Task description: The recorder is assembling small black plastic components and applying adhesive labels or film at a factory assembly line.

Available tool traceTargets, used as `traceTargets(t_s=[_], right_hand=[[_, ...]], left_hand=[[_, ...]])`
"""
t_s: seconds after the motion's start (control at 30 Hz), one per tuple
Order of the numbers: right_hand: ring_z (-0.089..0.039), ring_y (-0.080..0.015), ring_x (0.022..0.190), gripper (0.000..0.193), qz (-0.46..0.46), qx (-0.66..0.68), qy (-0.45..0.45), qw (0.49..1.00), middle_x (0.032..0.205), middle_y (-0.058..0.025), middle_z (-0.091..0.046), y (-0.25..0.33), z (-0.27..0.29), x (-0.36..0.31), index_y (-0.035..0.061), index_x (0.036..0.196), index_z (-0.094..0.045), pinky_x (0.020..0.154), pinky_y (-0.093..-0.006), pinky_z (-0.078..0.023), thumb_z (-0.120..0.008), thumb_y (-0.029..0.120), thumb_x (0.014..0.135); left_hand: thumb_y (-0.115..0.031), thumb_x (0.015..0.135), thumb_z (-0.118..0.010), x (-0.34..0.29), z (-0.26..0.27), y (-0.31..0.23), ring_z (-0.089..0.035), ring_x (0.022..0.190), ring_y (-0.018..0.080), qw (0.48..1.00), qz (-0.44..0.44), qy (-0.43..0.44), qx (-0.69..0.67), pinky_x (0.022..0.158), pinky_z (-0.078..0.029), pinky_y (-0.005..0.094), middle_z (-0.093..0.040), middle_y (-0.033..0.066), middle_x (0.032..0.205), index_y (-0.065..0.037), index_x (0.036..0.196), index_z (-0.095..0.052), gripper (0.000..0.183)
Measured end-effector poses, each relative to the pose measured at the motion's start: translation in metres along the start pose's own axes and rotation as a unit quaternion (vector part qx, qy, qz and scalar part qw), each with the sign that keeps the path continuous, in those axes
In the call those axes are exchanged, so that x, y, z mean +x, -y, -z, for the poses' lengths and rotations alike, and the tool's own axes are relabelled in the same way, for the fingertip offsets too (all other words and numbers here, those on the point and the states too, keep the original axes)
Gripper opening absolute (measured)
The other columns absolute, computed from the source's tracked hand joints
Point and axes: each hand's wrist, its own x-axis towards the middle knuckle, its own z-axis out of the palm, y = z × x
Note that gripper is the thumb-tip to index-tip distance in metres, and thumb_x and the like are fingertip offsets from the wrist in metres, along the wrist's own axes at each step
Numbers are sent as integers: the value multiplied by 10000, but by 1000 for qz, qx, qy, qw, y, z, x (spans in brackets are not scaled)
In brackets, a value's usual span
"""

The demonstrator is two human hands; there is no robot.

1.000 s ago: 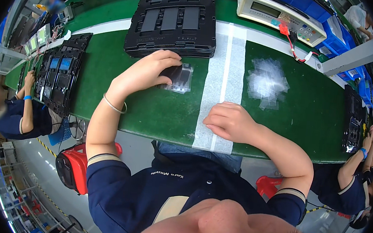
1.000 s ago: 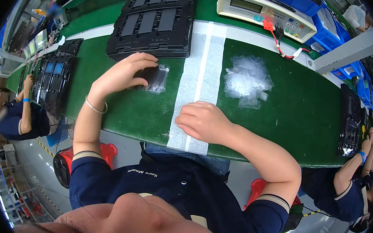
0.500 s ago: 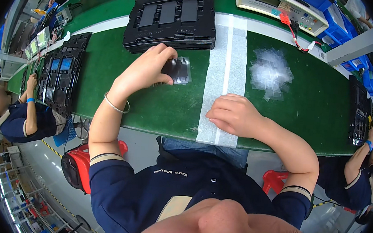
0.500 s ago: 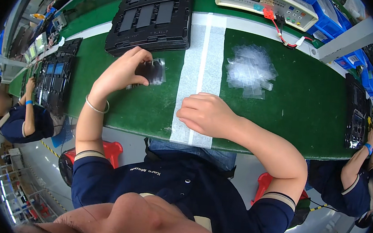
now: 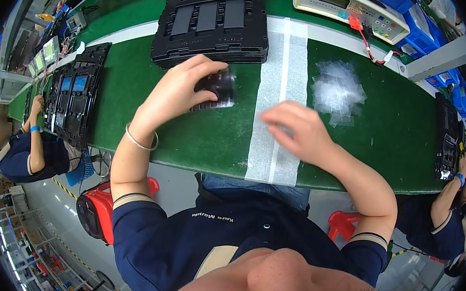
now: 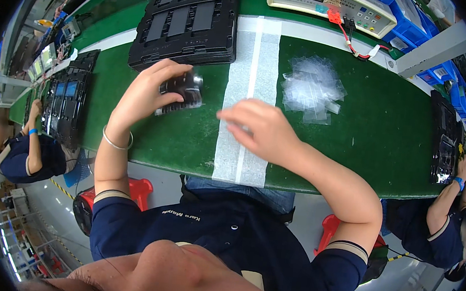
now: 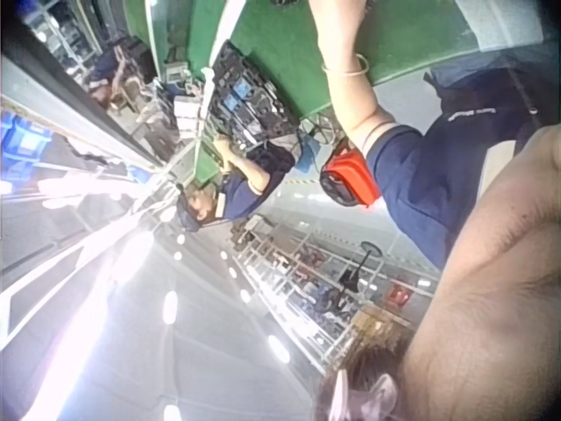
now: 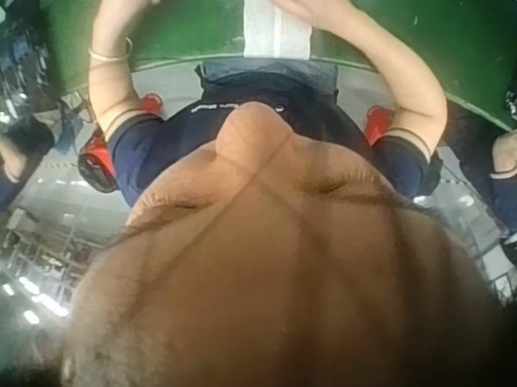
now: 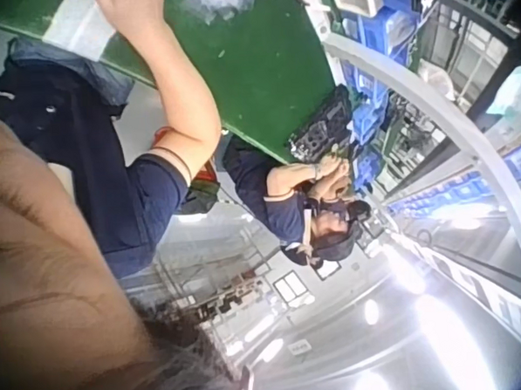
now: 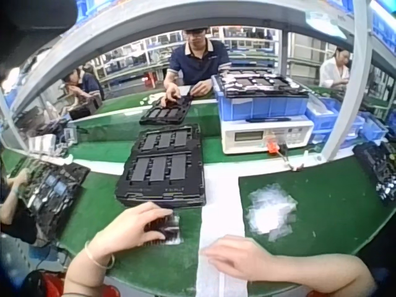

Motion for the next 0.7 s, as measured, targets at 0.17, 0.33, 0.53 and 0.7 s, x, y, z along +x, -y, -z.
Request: traceTargets(t_s=[0.17,0.33,0.53,0.7], right_hand=[[-568,-128,758,235,-152,187,-18,970,906,-75,-594,-9,-1,22,40,1047,-531,654,-262,-470,-582,55,818],[-578,-109,783,125,-210,295,179,915,886,-60,-583,-7,16,21,0,937,-591,696,-242,-473,-579,-23,814],[-630,-149,739,68,-100,182,197,958,775,-71,-648,9,37,15,2,841,-629,666,-274,-488,-620,24,777],[-602,-183,731,67,-49,174,282,942,774,-60,-600,5,60,9,13,827,-612,664,-290,-460,-619,61,781]], left_hand=[[-16,559,-744,3,-14,-30,-551,907,301,993,-115,38,-4,802,-453,371,-568,116,995,-13,1131,-560,600],[-61,573,-763,2,-19,-30,-546,926,254,979,-135,79,-132,800,-440,355,-573,89,998,-29,1136,-563,599],[-30,717,-726,5,-23,-15,-553,810,93,917,-10,192,-349,727,-472,243,-599,24,862,-24,1077,-609,379],[-13,772,-685,14,-36,-25,-537,796,49,891,68,212,-396,729,-477,208,-586,-3,851,6,1009,-619,247]])
